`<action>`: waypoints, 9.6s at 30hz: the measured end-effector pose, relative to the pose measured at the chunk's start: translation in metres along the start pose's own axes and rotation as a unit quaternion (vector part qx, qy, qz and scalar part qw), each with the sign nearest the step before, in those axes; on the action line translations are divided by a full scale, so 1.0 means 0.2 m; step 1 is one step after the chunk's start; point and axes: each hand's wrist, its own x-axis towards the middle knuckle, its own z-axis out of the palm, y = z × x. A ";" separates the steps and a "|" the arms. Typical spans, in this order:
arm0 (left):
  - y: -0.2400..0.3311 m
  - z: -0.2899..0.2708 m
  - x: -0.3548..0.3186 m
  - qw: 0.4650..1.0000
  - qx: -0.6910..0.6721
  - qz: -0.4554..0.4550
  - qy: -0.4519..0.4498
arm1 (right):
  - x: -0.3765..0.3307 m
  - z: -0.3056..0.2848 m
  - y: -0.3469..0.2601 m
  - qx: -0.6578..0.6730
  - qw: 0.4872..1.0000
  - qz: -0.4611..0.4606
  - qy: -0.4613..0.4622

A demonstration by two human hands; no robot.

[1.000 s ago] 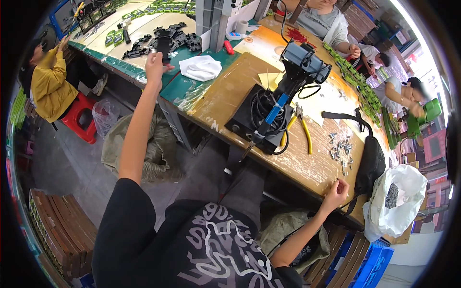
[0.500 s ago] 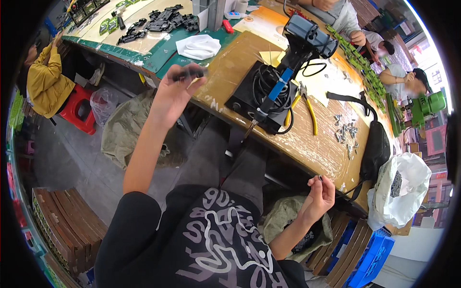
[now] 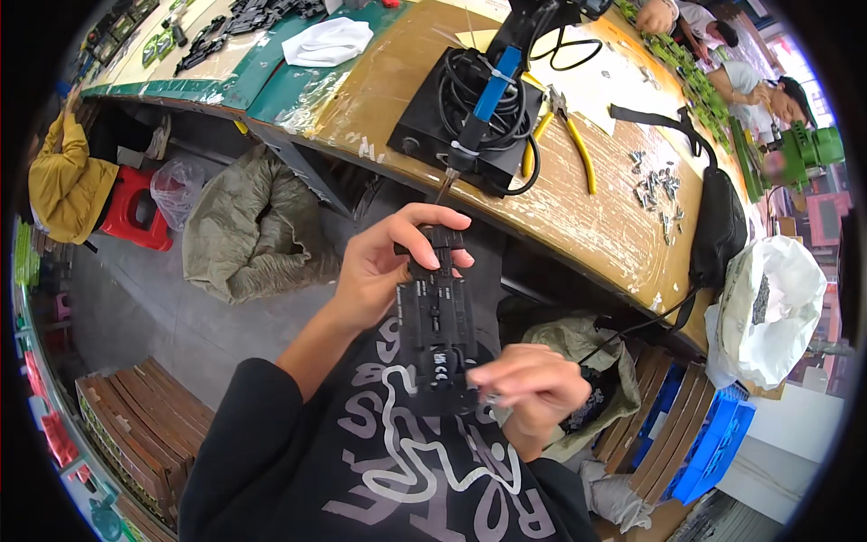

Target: Assembling small plastic housings and electronic components using a heat tool at a manufacturing workstation.

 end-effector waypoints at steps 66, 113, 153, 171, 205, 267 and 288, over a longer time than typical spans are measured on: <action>-0.10 0.17 -0.18 0.969 0.222 -0.068 0.084 | -0.07 -0.18 0.20 -0.031 0.940 0.212 0.264; 0.01 0.08 -0.21 0.970 0.219 -0.062 0.084 | 0.05 -0.14 0.15 -0.033 0.933 0.322 0.160; -0.03 0.10 -0.15 0.985 0.158 -0.069 0.026 | 0.02 -0.13 0.11 -0.127 0.955 0.220 0.152; -0.26 0.29 -0.02 0.775 -0.299 -0.541 -0.133 | -0.10 -0.47 -0.02 -0.103 0.976 0.189 -0.023; -1.29 0.41 0.87 0.983 0.142 -0.095 -0.064 | 0.38 -0.63 -0.03 -0.788 0.586 0.157 -0.103; -0.87 0.22 0.09 0.914 0.393 -0.097 -0.032 | -0.44 -0.24 0.29 -0.283 0.909 0.283 0.113; -0.32 -0.16 -0.16 0.908 0.136 -0.262 0.298 | -0.16 -0.02 0.53 0.107 0.860 0.499 0.019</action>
